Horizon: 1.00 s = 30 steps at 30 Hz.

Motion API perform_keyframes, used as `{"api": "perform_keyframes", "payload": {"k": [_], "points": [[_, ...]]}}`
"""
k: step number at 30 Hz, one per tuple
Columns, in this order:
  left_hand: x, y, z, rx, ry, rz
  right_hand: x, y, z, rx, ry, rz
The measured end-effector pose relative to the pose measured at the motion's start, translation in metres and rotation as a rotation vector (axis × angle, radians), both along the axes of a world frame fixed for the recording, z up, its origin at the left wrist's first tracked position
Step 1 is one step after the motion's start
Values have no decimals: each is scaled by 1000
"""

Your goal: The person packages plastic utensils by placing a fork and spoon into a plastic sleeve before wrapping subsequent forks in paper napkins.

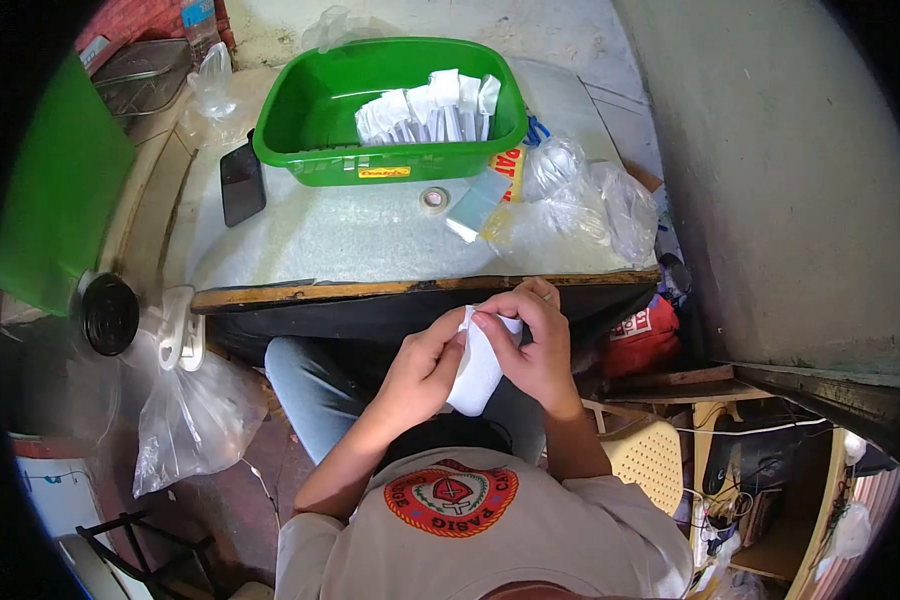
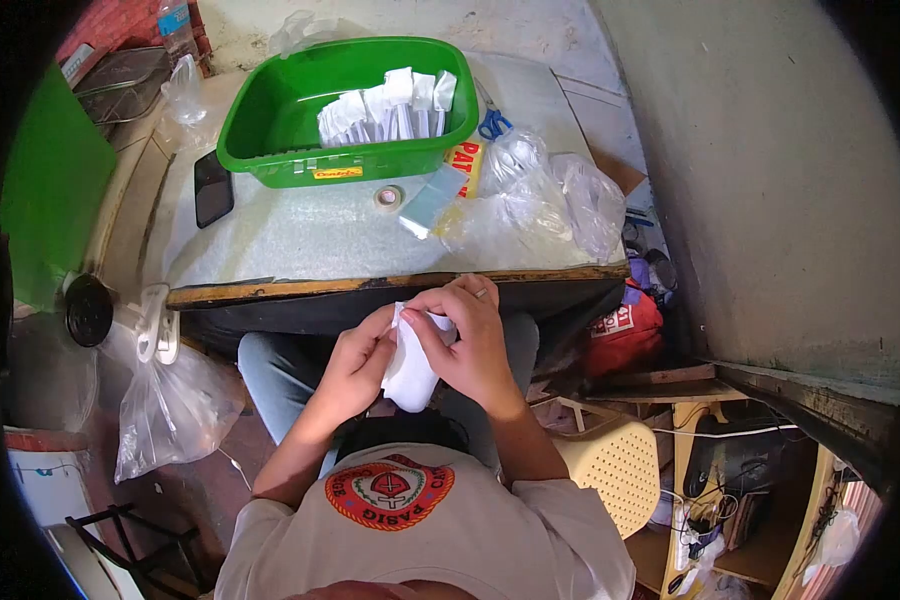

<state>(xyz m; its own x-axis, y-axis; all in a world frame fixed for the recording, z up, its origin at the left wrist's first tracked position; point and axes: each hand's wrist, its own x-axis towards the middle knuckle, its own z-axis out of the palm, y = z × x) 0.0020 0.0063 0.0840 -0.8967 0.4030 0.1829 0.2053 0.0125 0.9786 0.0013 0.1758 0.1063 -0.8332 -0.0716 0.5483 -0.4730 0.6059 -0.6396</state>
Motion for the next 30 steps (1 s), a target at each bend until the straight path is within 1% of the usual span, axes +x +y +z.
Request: {"api": "perform_keyframes", "payload": {"k": [1,9,17,19,21,22,27,29,30], "points": [[0,-1,1,-16,-43,-29,0,0,-1,-3,9,4],[1,-2,1,-45,-39,-56,1,-1,-3,-9,28,-28],[2,-3,5,-78,-14,-59,4,-3,2,-55,-25,-35],[0,-2,1,19,84,-57,4,-3,0,-80,-37,-36],[-1,-2,-3,50,108,-57,3,-3,-3,-104,-52,-36],[-2,-2,-4,82,132,-55,3,-3,-4,-110,-19,-39],[-1,2,-1,38,107,-34,5,-5,-2,-146,16,-51],[0,3,-2,40,97,-10,5,-5,0,-61,23,-60],[0,3,-2,49,111,4,5,-4,1,-61,24,-60]]}}
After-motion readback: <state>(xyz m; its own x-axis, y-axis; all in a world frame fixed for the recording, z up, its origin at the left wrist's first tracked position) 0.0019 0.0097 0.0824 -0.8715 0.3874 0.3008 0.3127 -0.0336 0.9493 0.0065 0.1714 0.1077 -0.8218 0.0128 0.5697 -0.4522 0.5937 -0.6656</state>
